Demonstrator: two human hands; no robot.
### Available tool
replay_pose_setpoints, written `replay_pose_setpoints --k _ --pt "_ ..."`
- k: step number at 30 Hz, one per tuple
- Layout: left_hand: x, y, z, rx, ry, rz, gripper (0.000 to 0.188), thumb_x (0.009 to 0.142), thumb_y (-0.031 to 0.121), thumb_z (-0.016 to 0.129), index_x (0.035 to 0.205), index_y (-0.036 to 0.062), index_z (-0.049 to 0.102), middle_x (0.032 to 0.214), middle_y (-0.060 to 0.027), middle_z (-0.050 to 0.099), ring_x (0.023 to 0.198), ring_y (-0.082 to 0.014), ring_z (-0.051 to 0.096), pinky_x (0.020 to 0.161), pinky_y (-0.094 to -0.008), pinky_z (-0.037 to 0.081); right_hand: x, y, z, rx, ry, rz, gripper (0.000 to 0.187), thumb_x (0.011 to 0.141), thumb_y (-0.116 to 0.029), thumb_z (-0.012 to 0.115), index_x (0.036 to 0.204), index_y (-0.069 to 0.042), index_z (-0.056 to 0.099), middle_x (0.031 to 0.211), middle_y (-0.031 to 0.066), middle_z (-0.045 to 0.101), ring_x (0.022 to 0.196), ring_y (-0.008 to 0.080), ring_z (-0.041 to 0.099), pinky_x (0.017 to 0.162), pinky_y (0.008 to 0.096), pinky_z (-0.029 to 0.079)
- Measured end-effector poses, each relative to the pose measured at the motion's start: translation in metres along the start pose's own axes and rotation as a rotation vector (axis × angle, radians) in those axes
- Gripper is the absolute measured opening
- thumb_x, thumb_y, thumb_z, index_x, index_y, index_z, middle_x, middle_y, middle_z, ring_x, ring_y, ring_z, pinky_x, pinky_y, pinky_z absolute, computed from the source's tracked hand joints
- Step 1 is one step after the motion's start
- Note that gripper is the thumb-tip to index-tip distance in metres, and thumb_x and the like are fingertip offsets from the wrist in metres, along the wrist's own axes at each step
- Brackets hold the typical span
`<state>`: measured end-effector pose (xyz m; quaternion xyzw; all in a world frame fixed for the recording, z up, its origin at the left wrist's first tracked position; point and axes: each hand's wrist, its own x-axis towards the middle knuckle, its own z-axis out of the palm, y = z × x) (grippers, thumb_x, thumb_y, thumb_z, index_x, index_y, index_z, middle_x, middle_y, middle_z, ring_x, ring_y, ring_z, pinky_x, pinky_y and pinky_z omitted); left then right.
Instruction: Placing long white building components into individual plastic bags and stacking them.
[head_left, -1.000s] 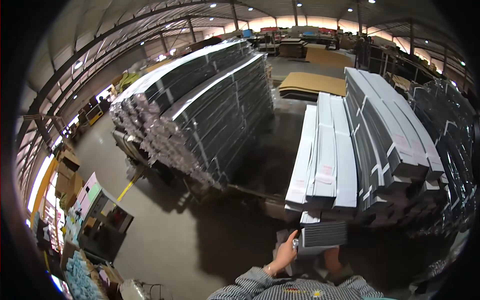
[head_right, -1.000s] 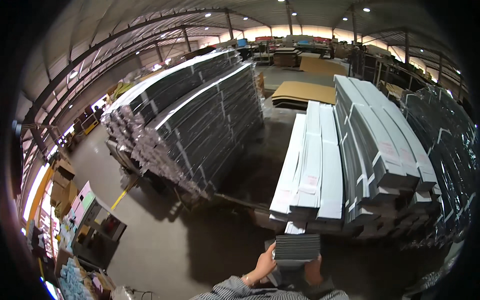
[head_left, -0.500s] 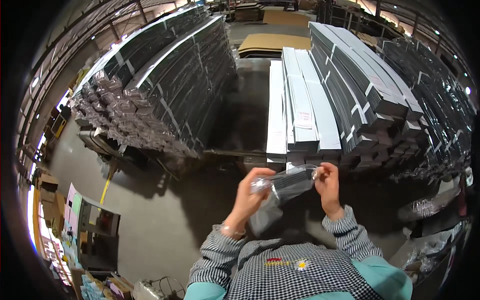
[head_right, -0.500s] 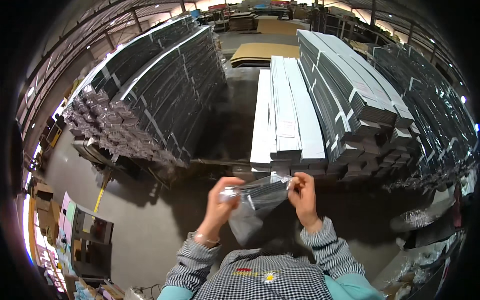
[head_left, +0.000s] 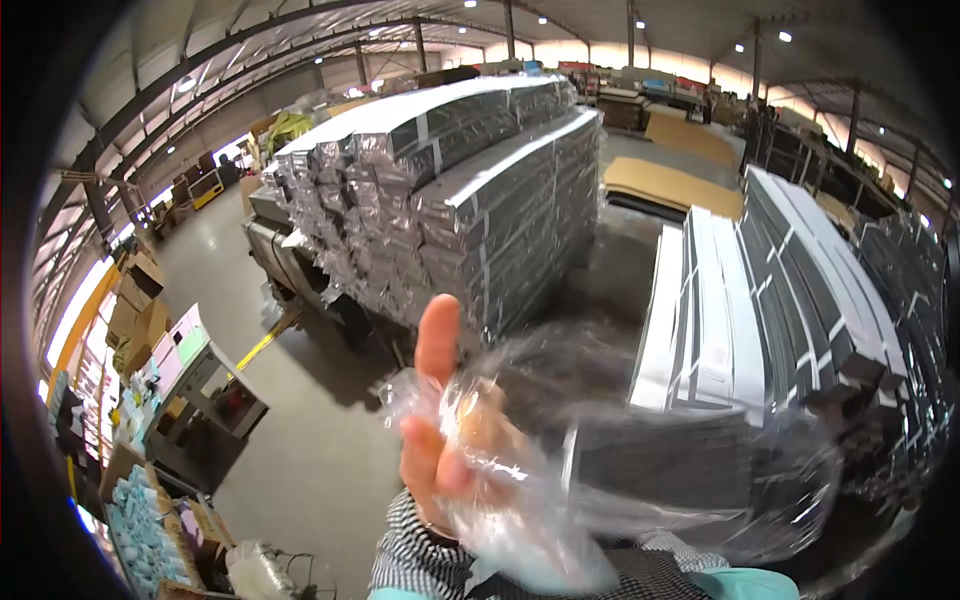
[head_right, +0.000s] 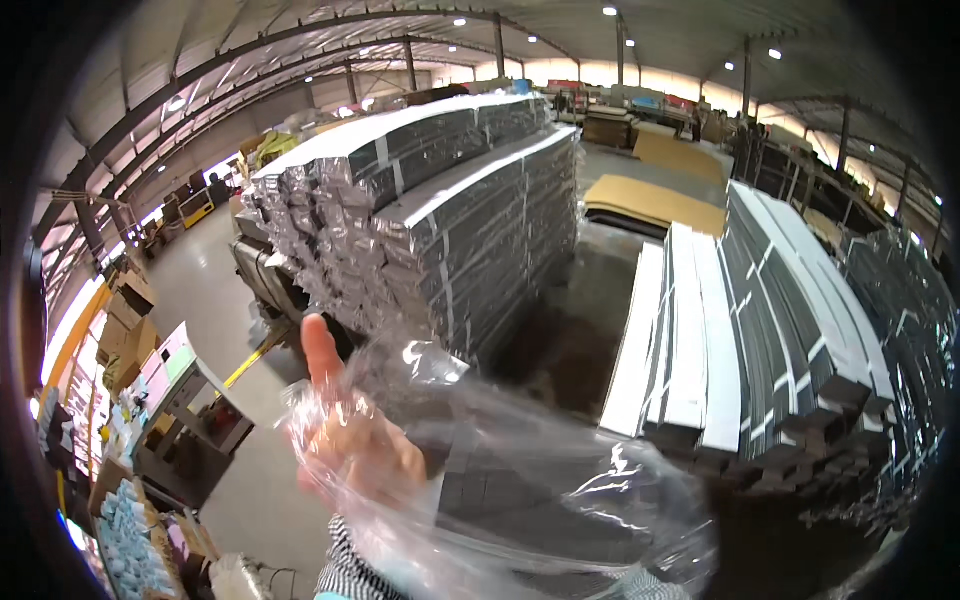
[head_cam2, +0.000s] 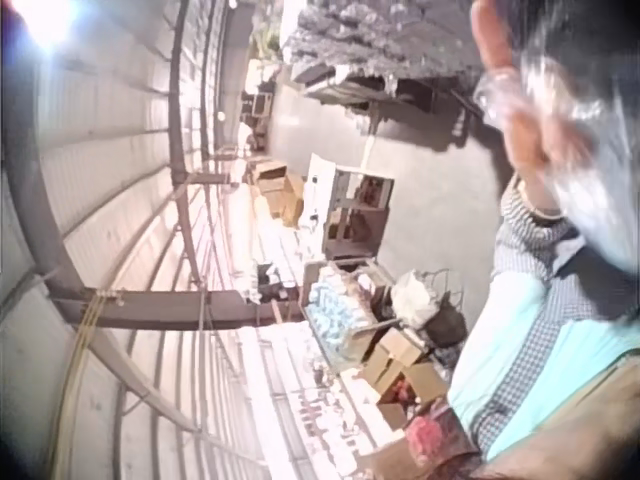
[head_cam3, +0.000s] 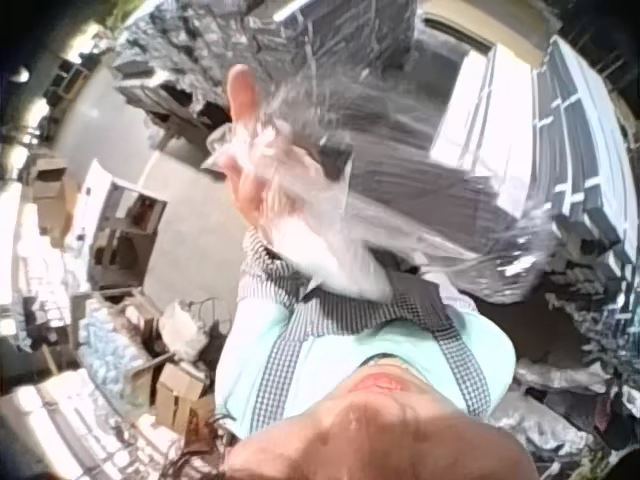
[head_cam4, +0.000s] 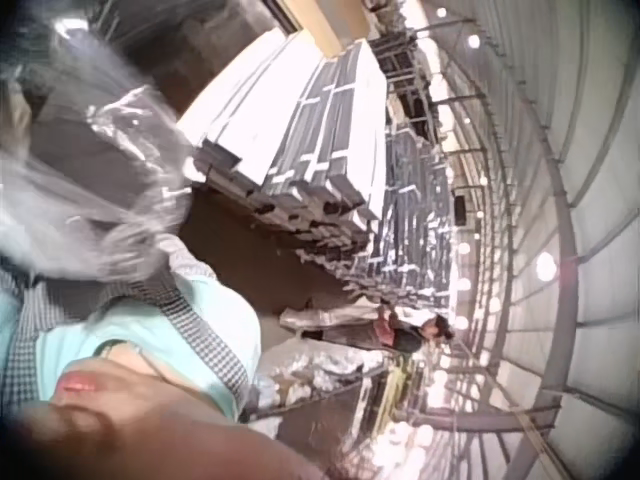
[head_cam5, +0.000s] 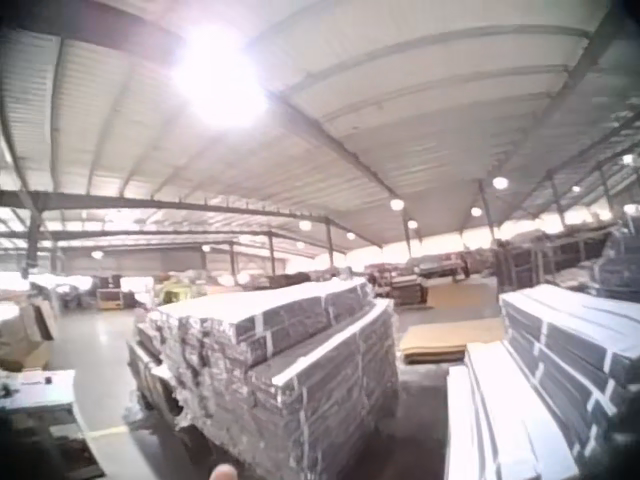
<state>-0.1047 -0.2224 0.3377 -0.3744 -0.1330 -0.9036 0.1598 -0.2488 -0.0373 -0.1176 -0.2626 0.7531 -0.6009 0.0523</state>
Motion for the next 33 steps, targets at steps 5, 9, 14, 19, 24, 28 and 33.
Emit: replay_pose_setpoints --k 5,9,14,19,24,28,33 --pt "0.009 0.069 -0.135 1.041 0.731 0.145 0.045 0.098 0.011 0.061 0.14 0.0011 0.048 0.097 -0.0102 0.068 0.057 -0.0019 0.046 0.049 -0.0162 0.035 0.158 -0.076 -0.024 0.361 0.107 0.126 0.072 0.074 -0.016 0.087 0.132 0.003 0.049 0.123 0.0156 0.061 0.114 0.0257 0.057 0.097 0.038 0.048" --pt "-0.008 0.101 -0.224 1.208 0.897 0.179 0.046 0.094 0.015 0.064 0.134 -0.0047 0.052 0.104 -0.0132 0.071 0.058 -0.0027 0.046 0.049 -0.0193 0.034 0.359 -0.227 -0.076 0.179 0.272 -0.271 0.049 0.095 -0.03 0.069 0.125 0.007 0.055 0.113 0.0143 0.067 0.096 0.0216 0.065 0.087 0.0331 0.053" --pt "-0.007 0.113 -0.281 1.263 1.036 0.137 0.041 0.092 0.013 0.059 0.129 -0.0058 0.056 0.095 -0.0119 0.073 0.051 -0.0012 0.04 0.046 -0.0197 0.028 0.623 -0.336 -0.108 0.519 0.123 -0.264 0.046 0.097 -0.03 0.063 0.121 0.009 0.058 0.105 0.0113 0.067 0.092 0.0181 0.063 0.083 0.031 0.05" --pt "0.014 0.107 -0.269 1.228 1.178 0.175 0.016 0.095 0.006 0.056 0.103 -0.0007 0.068 0.117 -0.0134 0.065 0.11 -0.0239 0.06 0.083 -0.032 0.051 0.728 -0.329 -0.002 0.261 0.174 -0.248 0.057 0.099 -0.042 0.055 0.109 0.013 0.065 0.102 0.0191 0.069 0.095 0.0269 0.063 0.086 0.0387 0.048" --pt "0.002 0.097 -0.286 1.55 0.91 0.173 0.027 0.088 0.008 0.062 0.112 -0.0029 0.064 0.105 -0.0085 0.07 0.093 -0.0146 0.061 0.081 -0.0271 0.048 0.68 -0.309 0.075 0.012 0.349 -0.497 0.057 0.102 -0.041 0.05 0.121 0.011 0.06 0.132 0.0319 0.055 0.134 0.0437 0.044 0.114 0.0463 0.032" --pt "0.009 0.073 -0.319 1.42 0.993 -0.006 0.039 0.079 -0.001 0.064 0.118 0.0019 0.061 0.106 -0.007 0.068 0.104 -0.0173 0.06 0.09 -0.0318 0.047 0.535 -0.256 0.029 -0.14 0.383 -0.781 0.053 0.094 -0.025 0.065 0.132 0.01 0.053 0.146 0.0269 0.045 0.14 0.0426 0.037 0.118 0.0462 0.029" --pt "0.0 0.061 -0.304 1.461 0.918 -0.032 0.029 0.09 -0.001 0.052 0.118 0.0003 0.061 0.104 -0.0065 0.067 0.069 -0.0054 0.05 0.059 -0.0204 0.039 0.376 -0.136 -0.113 -0.65 0.625 -0.354 0.061 0.085 -0.015 0.071 0.136 0.009 0.049 0.149 0.0278 0.04 0.142 0.0406 0.037 0.117 0.044 0.032"
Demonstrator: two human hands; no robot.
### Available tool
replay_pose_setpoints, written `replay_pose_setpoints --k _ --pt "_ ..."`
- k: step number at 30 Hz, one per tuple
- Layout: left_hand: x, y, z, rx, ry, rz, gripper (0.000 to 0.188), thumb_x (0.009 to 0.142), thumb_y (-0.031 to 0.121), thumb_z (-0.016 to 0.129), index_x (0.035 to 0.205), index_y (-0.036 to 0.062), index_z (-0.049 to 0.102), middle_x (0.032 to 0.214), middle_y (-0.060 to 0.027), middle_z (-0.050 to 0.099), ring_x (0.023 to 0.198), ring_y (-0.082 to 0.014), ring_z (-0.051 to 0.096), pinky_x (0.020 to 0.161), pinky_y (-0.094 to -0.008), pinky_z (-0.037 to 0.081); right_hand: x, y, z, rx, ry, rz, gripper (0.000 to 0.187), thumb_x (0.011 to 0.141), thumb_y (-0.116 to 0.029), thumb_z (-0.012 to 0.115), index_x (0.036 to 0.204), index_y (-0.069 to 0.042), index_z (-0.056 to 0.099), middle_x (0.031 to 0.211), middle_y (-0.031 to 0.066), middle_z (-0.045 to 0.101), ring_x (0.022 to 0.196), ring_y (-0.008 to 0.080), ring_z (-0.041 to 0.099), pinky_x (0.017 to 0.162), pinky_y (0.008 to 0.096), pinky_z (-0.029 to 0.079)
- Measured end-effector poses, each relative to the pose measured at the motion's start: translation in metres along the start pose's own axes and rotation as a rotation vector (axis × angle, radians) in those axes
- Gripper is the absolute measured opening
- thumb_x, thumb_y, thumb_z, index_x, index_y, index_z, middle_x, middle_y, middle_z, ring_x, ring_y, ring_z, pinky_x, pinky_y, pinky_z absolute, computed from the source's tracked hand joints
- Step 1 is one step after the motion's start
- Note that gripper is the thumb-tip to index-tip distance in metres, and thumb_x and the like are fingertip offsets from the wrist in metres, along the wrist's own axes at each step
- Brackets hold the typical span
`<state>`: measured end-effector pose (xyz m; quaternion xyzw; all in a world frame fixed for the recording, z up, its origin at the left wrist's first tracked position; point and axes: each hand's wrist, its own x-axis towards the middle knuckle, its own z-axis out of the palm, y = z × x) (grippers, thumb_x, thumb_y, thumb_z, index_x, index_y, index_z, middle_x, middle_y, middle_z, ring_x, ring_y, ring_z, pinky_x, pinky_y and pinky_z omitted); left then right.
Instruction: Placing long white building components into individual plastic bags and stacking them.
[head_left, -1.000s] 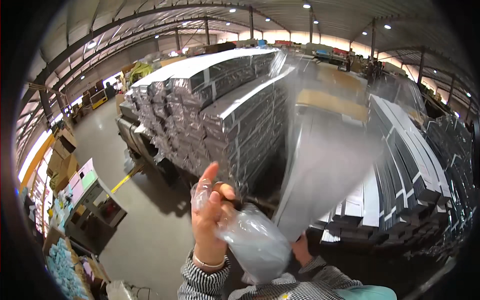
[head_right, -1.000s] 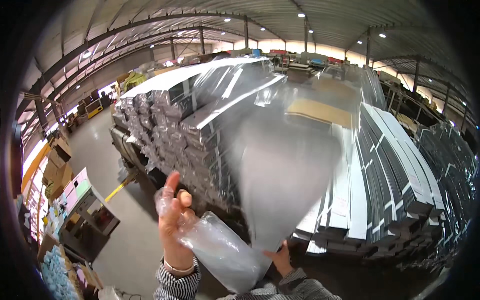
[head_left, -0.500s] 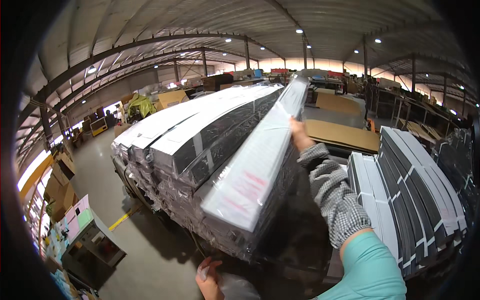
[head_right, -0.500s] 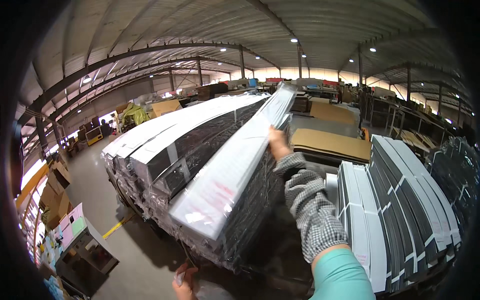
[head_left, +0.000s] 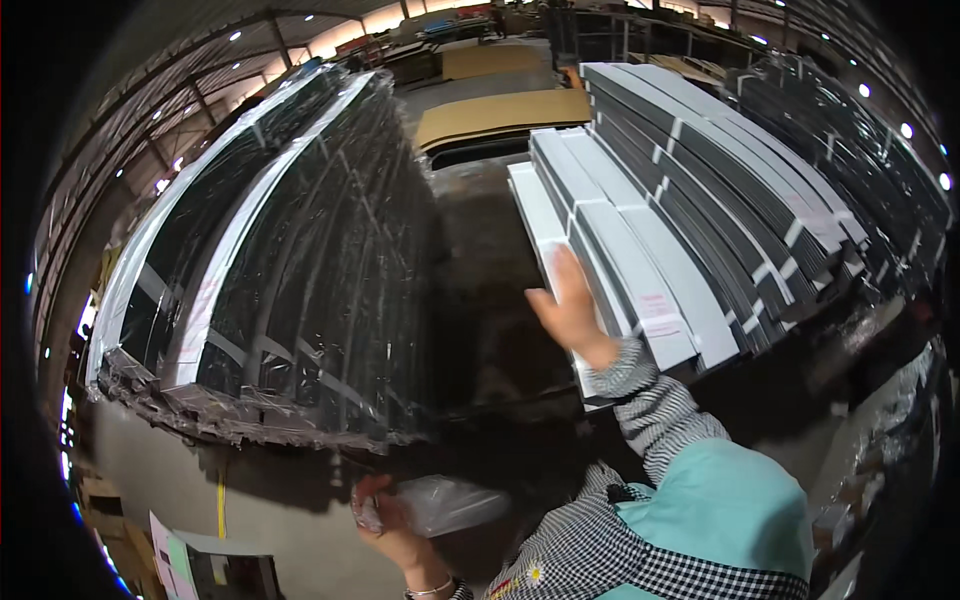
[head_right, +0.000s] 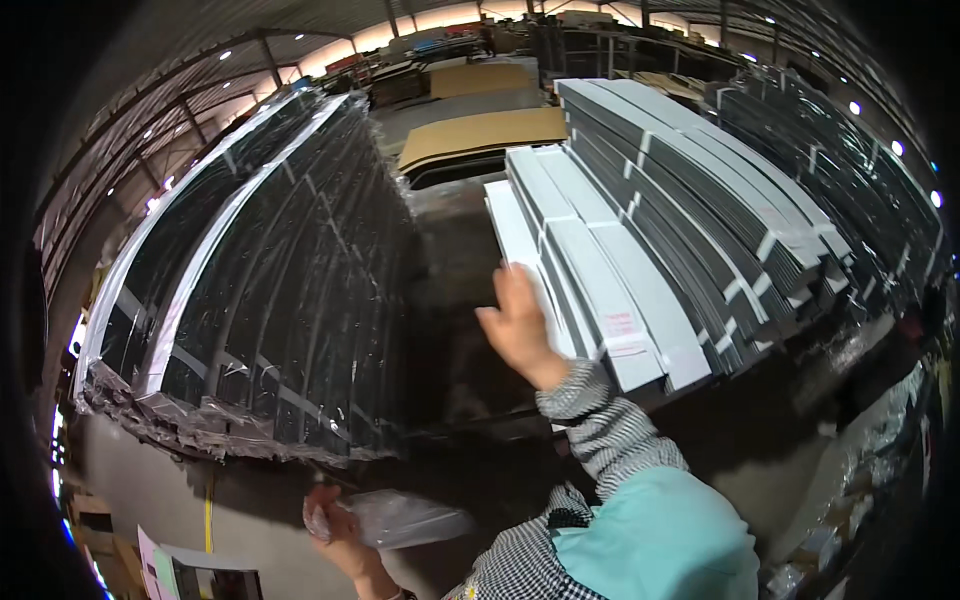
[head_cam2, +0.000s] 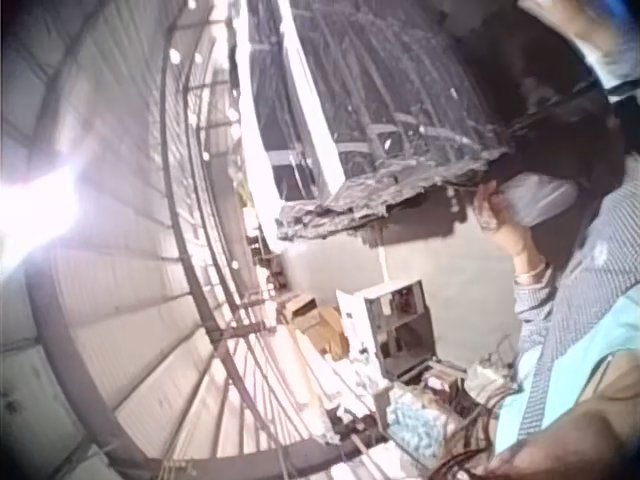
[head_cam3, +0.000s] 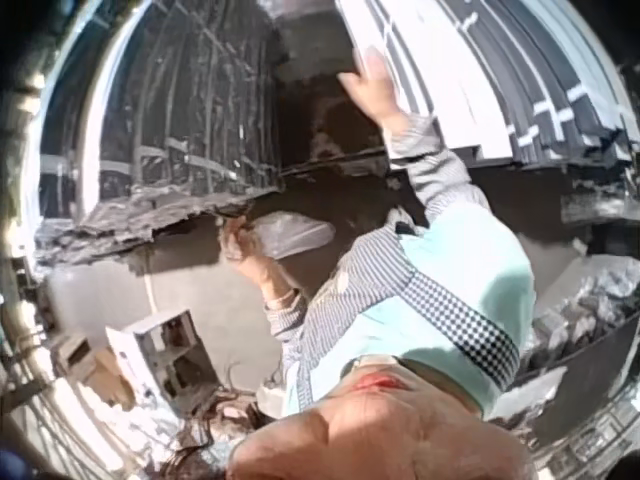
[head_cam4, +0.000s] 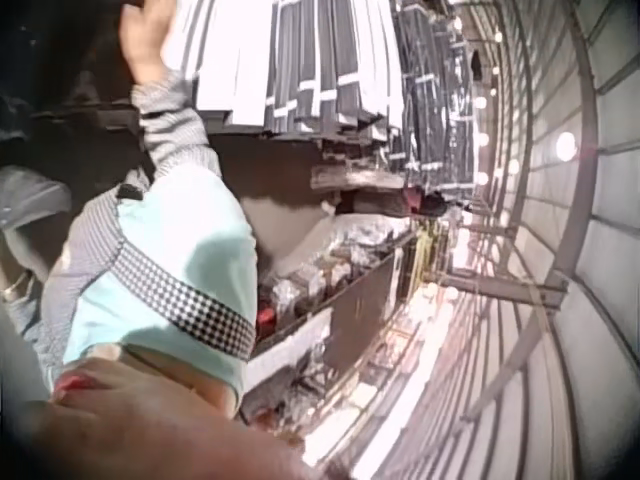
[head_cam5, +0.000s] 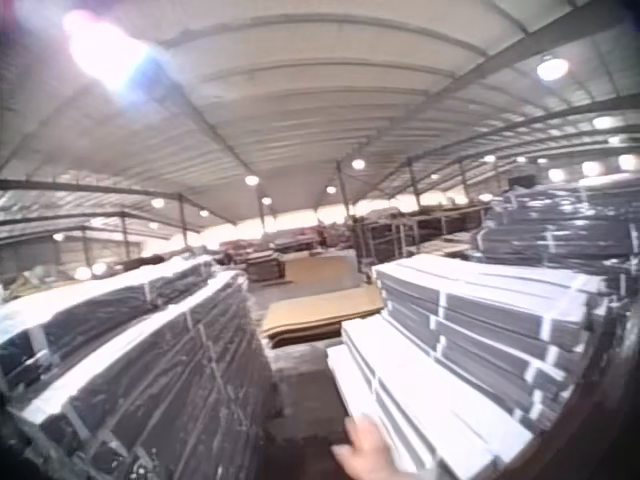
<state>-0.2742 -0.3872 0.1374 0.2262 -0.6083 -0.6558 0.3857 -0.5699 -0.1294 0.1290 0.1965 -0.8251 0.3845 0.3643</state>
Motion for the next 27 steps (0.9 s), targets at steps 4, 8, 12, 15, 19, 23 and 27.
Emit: replay_pose_setpoints --k 4,8,12,15,19,23,27 --pt "-0.028 0.01 -0.008 -0.032 -0.053 0.074 0.028 0.095 -0.001 0.05 0.121 0.0009 0.059 0.105 -0.0083 0.067 0.057 0.0002 0.039 0.048 -0.0166 0.028 -0.094 0.123 -0.105 -0.671 -0.367 0.501 0.071 0.081 -0.03 0.077 0.137 0.004 0.051 0.149 0.0249 0.039 0.14 0.0436 0.031 0.113 0.0524 0.029" --pt "-0.066 0.027 0.005 -0.215 -0.193 0.08 0.028 0.098 -0.003 0.052 0.125 0.0021 0.058 0.107 -0.0084 0.067 0.06 0.001 0.041 0.05 -0.0154 0.031 -0.141 0.117 -0.123 -0.726 -0.43 0.403 0.074 0.078 -0.041 0.078 0.143 -0.016 0.053 0.157 0.0209 0.032 0.146 0.0434 0.022 0.112 0.0626 0.021" --pt "-0.111 0.041 0.029 -0.194 -0.266 0.124 0.032 0.097 0.001 0.059 0.129 0.0028 0.056 0.108 -0.0082 0.069 0.066 -0.0007 0.047 0.056 -0.0159 0.035 -0.147 0.1 -0.143 -0.667 -0.422 0.549 0.073 0.076 -0.035 0.076 0.144 -0.025 0.052 0.16 0.0209 0.024 0.144 0.0405 0.027 0.106 0.066 0.028" --pt "-0.132 0.05 0.031 -0.337 -0.345 0.009 0.032 0.097 0.001 0.059 0.129 0.0019 0.056 0.106 -0.0085 0.068 0.061 -0.0004 0.045 0.053 -0.016 0.035 -0.159 0.048 -0.19 -0.47 -0.434 0.585 0.07 0.076 -0.032 0.075 0.141 -0.017 0.055 0.158 0.0193 0.03 0.143 0.0405 0.026 0.105 0.0649 0.028" --pt "-0.15 0.052 0.042 -0.455 -0.411 -0.075 0.031 0.099 0.004 0.057 0.13 0.0015 0.056 0.102 -0.0088 0.068 0.057 -0.0007 0.041 0.05 -0.016 0.033 -0.231 -0.034 -0.25 -0.391 -0.396 0.178 0.046 0.081 -0.032 0.076 0.116 -0.003 0.071 0.143 0.0173 0.053 0.145 0.039 0.028 0.108 0.0576 0.023" --pt "-0.179 0.062 0.064 -0.534 -0.609 -0.164 0.034 0.102 0.012 0.055 0.134 0.0015 0.052 0.106 -0.0141 0.069 0.052 -0.0018 0.042 0.047 -0.0176 0.037 -0.228 -0.122 -0.268 0.947 -0.695 0.484 0.072 0.08 -0.019 0.082 0.141 -0.002 0.05 0.127 0.0081 0.061 0.123 0.0199 0.053 0.109 0.0353 0.039" --pt "-0.203 0.064 0.093 -0.506 -0.629 -0.162 0.038 0.104 0.019 0.053 0.137 0.0006 0.047 0.11 -0.0203 0.069 0.054 -0.0094 0.058 0.049 -0.0211 0.047 -0.237 -0.137 -0.268 1.033 -0.379 0.61 0.021 0.086 -0.004 0.077 0.099 -0.004 0.061 0.1 -0.0016 0.065 0.092 0.0076 0.059 0.083 0.0236 0.049"
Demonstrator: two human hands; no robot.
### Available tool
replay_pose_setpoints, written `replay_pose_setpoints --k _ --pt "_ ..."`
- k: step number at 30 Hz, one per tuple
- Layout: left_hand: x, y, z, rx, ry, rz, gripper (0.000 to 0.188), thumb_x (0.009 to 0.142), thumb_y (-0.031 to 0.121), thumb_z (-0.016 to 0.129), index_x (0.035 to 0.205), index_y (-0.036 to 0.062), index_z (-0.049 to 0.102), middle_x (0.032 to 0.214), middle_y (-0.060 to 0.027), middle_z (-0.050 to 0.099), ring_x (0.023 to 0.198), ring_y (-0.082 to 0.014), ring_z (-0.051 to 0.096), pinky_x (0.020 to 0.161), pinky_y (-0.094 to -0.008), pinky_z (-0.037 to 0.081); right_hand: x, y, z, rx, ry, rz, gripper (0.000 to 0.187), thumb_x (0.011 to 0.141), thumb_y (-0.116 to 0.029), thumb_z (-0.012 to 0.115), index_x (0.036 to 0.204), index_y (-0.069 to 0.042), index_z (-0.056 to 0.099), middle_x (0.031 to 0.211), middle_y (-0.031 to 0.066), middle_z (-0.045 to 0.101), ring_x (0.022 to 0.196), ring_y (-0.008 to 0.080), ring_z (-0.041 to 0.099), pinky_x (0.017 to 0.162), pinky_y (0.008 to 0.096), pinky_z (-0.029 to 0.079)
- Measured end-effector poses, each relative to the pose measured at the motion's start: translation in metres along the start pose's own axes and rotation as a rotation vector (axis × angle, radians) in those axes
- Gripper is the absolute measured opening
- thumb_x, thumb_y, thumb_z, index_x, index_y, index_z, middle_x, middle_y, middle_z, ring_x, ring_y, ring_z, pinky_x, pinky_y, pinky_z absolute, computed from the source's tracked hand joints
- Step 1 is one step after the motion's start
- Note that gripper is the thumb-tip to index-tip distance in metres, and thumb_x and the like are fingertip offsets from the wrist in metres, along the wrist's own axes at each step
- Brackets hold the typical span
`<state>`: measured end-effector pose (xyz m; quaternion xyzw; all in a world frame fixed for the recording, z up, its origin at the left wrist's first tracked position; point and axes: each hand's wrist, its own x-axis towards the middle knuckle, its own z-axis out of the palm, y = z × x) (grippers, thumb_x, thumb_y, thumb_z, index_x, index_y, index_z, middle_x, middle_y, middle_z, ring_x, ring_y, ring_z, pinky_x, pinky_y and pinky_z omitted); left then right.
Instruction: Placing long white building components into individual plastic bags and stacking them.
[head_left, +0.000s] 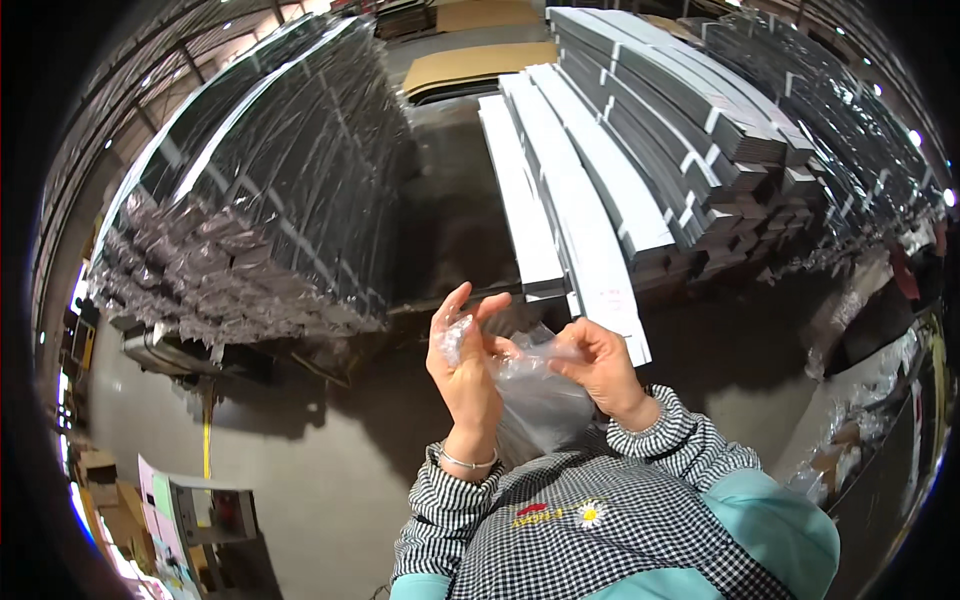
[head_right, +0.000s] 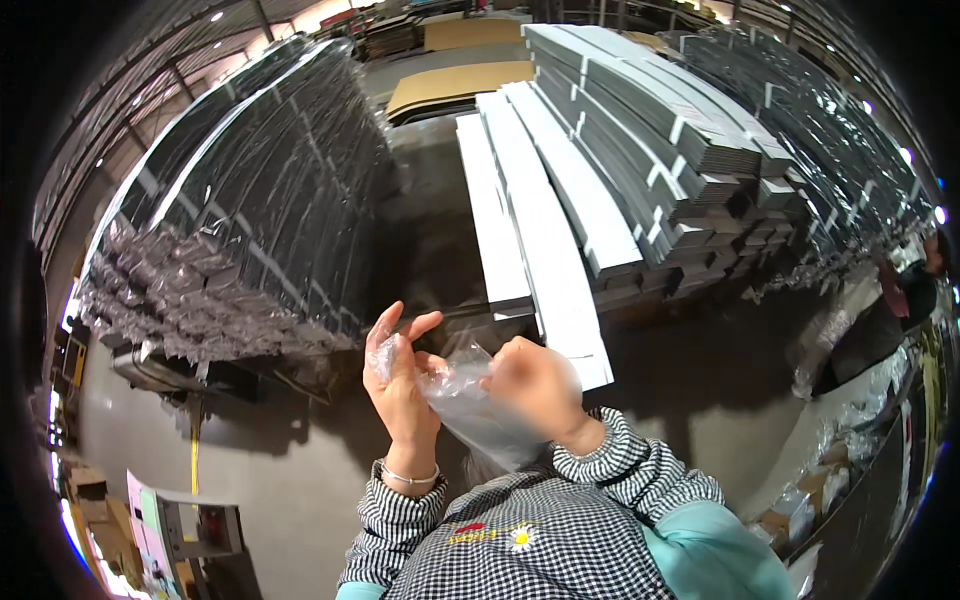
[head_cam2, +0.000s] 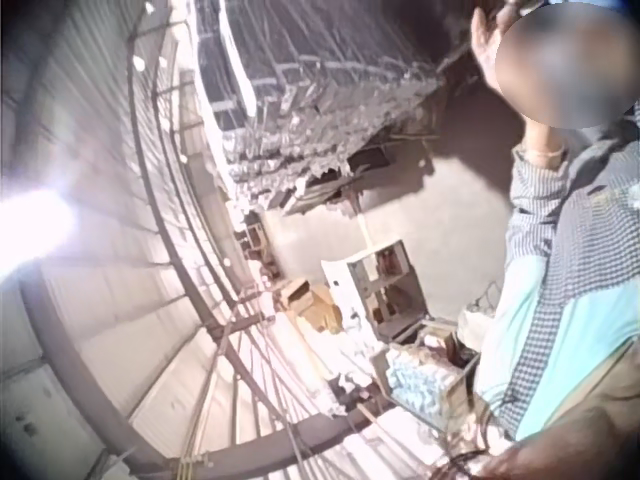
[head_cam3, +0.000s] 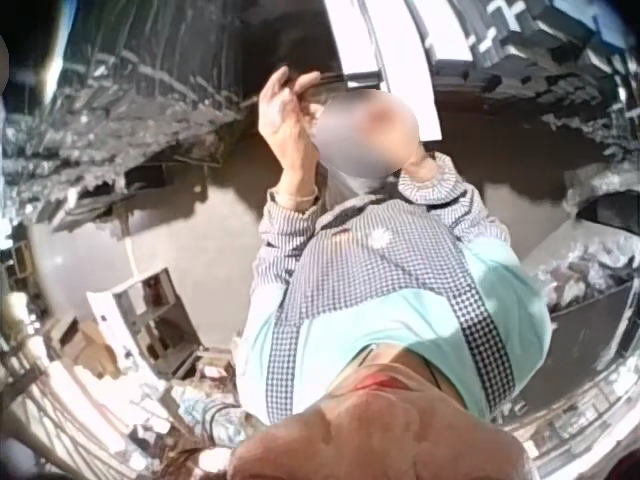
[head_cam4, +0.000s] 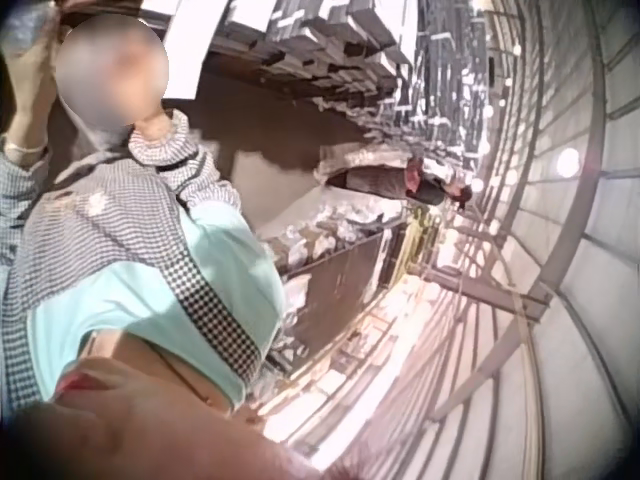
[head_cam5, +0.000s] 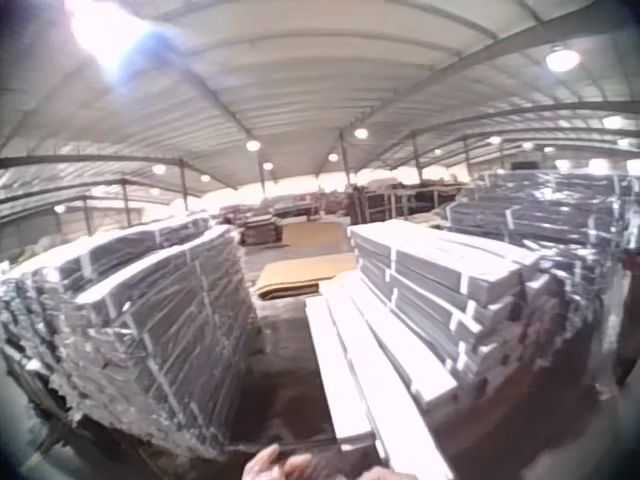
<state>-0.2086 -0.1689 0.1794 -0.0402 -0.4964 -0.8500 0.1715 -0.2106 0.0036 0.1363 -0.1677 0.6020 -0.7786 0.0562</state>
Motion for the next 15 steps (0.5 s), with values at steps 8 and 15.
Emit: replay_pose_setpoints --k 8,15 --pt "-0.001 -0.055 0.042 0.12 -0.078 -0.051 0.026 0.103 0.018 0.056 0.122 0.0001 0.058 0.091 -0.0151 0.072 0.046 -0.0032 0.044 0.041 -0.0192 0.035 -0.002 -0.041 -0.047 -0.657 0.299 -0.546 0.006 0.088 -0.005 0.072 0.092 0.0 0.07 0.091 0.0093 0.061 0.082 0.0191 0.059 0.071 0.029 0.048" --pt "0.011 -0.085 0.052 0.092 0.072 -0.132 0.018 0.102 0.016 0.059 0.108 -0.0007 0.063 0.079 -0.0085 0.068 0.05 -0.0024 0.043 0.045 -0.0185 0.031 -0.01 -0.03 -0.112 -0.341 0.307 -0.469 0.066 0.093 -0.055 0.063 0.119 0.006 0.06 0.107 0.0102 0.057 0.097 0.0187 0.054 0.087 0.0311 0.044"
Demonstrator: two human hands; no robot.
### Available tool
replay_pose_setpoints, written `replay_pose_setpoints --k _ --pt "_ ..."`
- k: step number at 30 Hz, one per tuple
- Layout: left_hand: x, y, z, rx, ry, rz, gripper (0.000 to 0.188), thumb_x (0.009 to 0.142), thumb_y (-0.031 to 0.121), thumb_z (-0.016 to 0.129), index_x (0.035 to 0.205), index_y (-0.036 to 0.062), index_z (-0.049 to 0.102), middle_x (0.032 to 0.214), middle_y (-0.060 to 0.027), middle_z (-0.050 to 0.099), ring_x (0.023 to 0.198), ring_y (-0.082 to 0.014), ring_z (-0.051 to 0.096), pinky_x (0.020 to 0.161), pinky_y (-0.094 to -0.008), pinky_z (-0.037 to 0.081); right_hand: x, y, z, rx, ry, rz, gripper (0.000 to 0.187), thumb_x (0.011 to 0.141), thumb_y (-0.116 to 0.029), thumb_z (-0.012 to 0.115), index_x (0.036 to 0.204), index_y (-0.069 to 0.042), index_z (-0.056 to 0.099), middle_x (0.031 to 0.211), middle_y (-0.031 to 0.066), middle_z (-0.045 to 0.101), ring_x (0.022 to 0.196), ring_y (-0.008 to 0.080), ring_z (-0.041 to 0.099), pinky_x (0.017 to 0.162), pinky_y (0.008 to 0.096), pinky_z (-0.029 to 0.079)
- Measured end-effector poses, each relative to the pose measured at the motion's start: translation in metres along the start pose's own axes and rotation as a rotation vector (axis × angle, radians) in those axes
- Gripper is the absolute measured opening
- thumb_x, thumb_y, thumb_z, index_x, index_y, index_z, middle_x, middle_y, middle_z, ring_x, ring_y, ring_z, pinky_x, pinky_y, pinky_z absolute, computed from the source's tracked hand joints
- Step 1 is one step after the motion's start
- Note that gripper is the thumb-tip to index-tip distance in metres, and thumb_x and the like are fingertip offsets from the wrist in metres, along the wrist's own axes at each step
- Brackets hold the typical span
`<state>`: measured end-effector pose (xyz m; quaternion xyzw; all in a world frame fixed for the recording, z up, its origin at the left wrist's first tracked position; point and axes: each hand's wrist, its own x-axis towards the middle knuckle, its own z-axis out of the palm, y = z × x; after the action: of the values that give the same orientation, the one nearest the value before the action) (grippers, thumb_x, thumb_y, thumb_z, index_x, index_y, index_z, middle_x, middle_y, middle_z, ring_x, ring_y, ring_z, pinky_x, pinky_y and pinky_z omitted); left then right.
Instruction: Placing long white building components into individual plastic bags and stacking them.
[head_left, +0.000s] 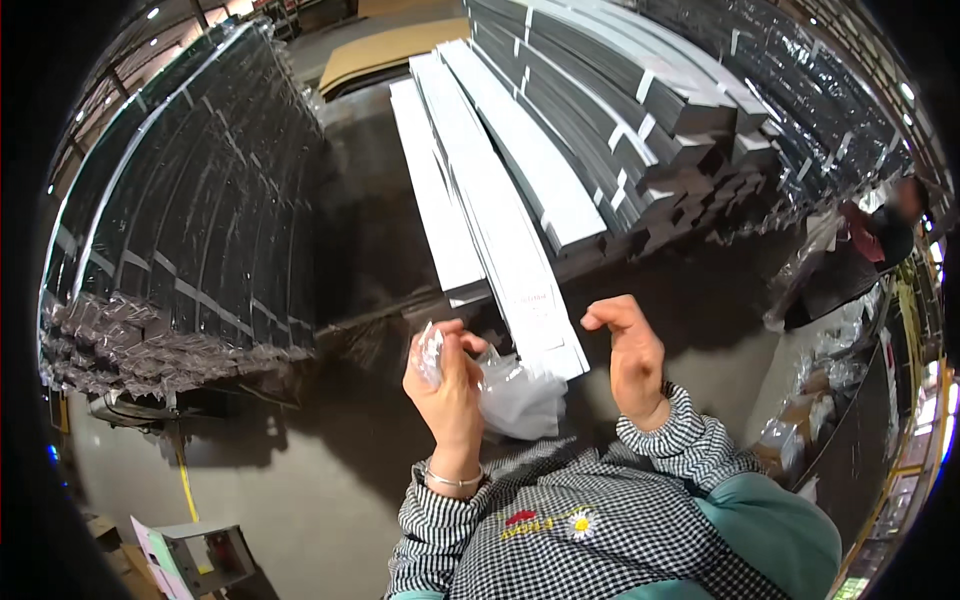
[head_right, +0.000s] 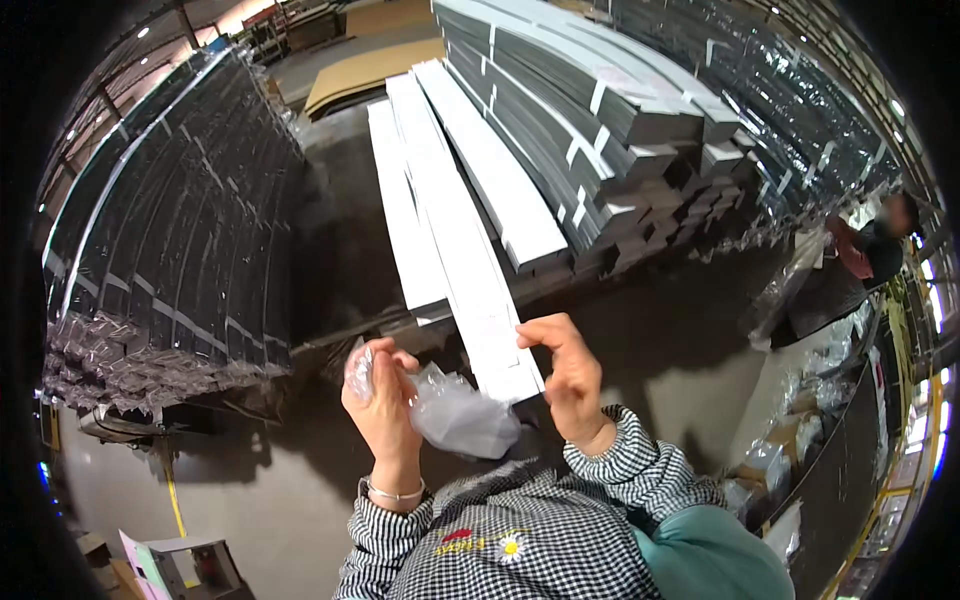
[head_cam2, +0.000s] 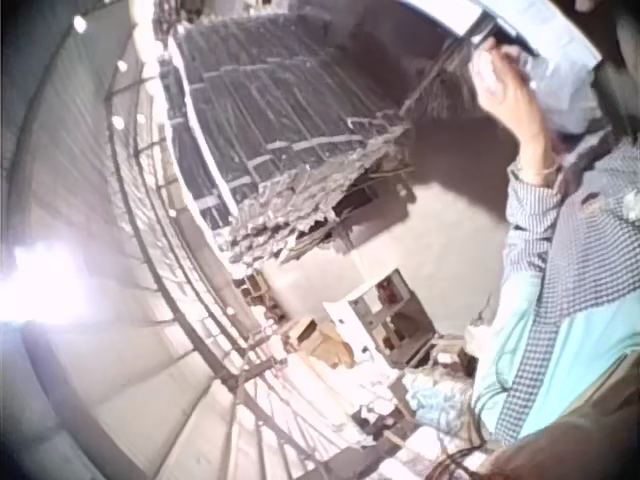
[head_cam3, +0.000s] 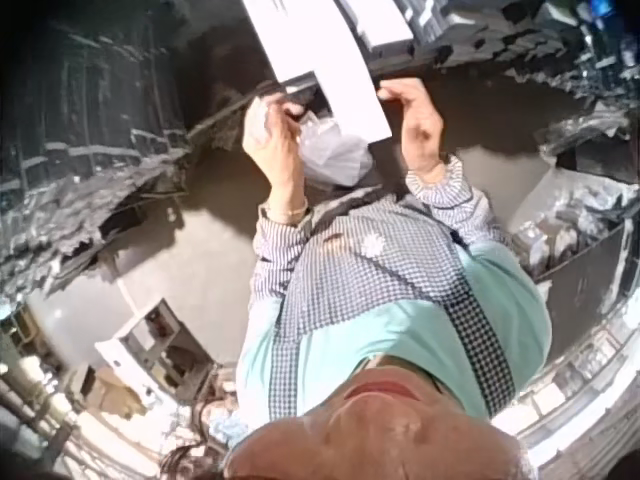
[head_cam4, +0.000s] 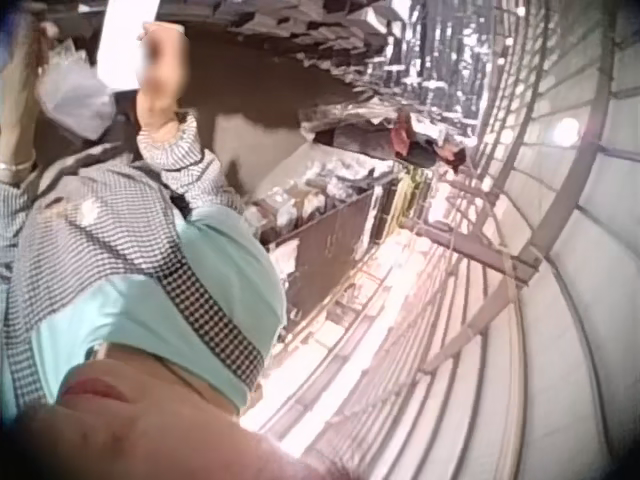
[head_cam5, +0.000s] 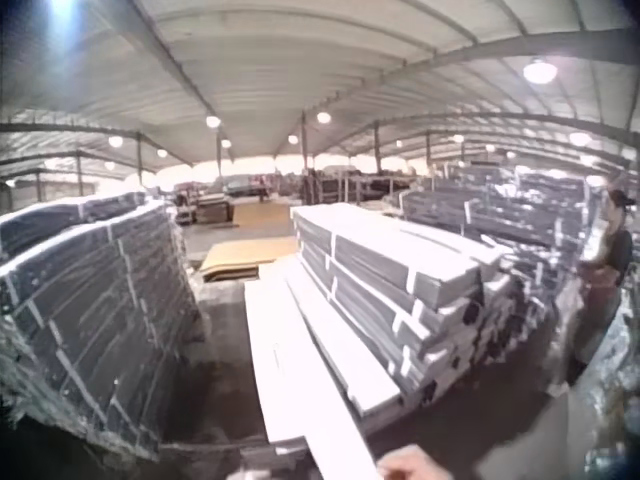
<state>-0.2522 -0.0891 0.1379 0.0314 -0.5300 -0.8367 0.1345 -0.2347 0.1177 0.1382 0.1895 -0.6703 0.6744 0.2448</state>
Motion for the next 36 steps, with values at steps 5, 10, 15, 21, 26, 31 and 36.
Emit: replay_pose_setpoints --k 5,10,15,21,26,31,36 --pt "0.005 -0.012 0.018 0.076 0.027 0.03 0.02 0.103 0.018 0.058 0.109 0.0004 0.063 0.08 -0.0072 0.067 0.05 -0.0023 0.043 0.045 -0.018 0.03 -0.025 0.015 0.011 -0.212 -0.381 0.016 0.102 0.059 -0.042 0.096 0.134 -0.004 0.039 0.126 0.0155 0.048 0.119 0.0307 0.048 0.105 0.043 0.038" --pt "0.009 -0.016 0.025 0.017 0.112 0.069 0.02 0.103 0.019 0.059 0.11 0.0006 0.063 0.083 -0.0082 0.069 0.051 -0.0027 0.046 0.045 -0.0181 0.032 -0.024 0.028 0.006 -0.146 -0.247 -0.234 0.09 0.06 -0.038 0.095 0.129 -0.012 0.042 0.138 0.0192 0.042 0.135 0.0391 0.038 0.108 0.053 0.036" --pt "-0.002 -0.013 0.026 0.096 -0.058 0.034 0.019 0.099 0.015 0.063 0.11 -0.0005 0.062 0.084 -0.0098 0.069 0.05 -0.0025 0.045 0.045 -0.0182 0.033 -0.008 0.013 0.003 -0.189 -0.234 -0.183 0.022 0.078 -0.015 0.082 0.093 -0.005 0.069 0.12 0.0115 0.054 0.125 0.0313 0.046 0.103 0.0451 0.04" --pt "-0.023 0.007 -0.011 0.264 -0.369 -0.1 0.029 0.075 0.015 0.088 0.083 -0.0009 0.065 0.076 -0.0045 0.065 0.069 -0.0095 0.056 0.063 -0.0228 0.043 -0.002 -0.002 -0.023 -0.167 -0.065 0.06 0.012 0.086 -0.008 0.077 0.087 0.0 0.069 0.087 0.0047 0.057 0.08 0.0122 0.052 0.065 0.0233 0.041" --pt "-0.033 -0.016 -0.036 0.216 -0.405 -0.33 0.028 0.081 0.019 0.084 0.082 0.0003 0.063 0.08 -0.0061 0.067 0.067 -0.0085 0.055 0.06 -0.0217 0.043 -0.027 -0.004 0.001 0.607 -0.168 0.445 0.032 0.096 -0.032 0.067 0.077 -0.01 0.052 0.082 0.004 0.057 0.088 0.0196 0.052 0.082 0.0343 0.043" --pt "-0.05 -0.03 -0.04 -0.259 -0.387 -0.552 0.026 0.086 0.018 0.077 0.084 0.0032 0.056 0.079 -0.0127 0.068 0.06 -0.009 0.054 0.054 -0.0221 0.042 -0.045 0.012 -0.022 0.956 -0.373 0.761 0.038 0.1 -0.039 0.059 0.074 -0.015 0.047 0.062 -0.0001 0.053 0.088 0.0221 0.053 0.08 0.0356 0.043" --pt "-0.037 -0.019 -0.078 -0.175 -0.668 -0.748 0.035 0.078 0.019 0.082 0.098 -0.0028 0.064 0.081 -0.0098 0.066 0.065 -0.0131 0.063 0.062 -0.0265 0.05 -0.036 0.025 -0.079 0.047 -0.655 0.436 0.014 0.079 -0.004 0.067 0.066 -0.006 0.061 0.068 -0.0013 0.065 0.094 0.0196 0.056 0.089 0.0366 0.042"
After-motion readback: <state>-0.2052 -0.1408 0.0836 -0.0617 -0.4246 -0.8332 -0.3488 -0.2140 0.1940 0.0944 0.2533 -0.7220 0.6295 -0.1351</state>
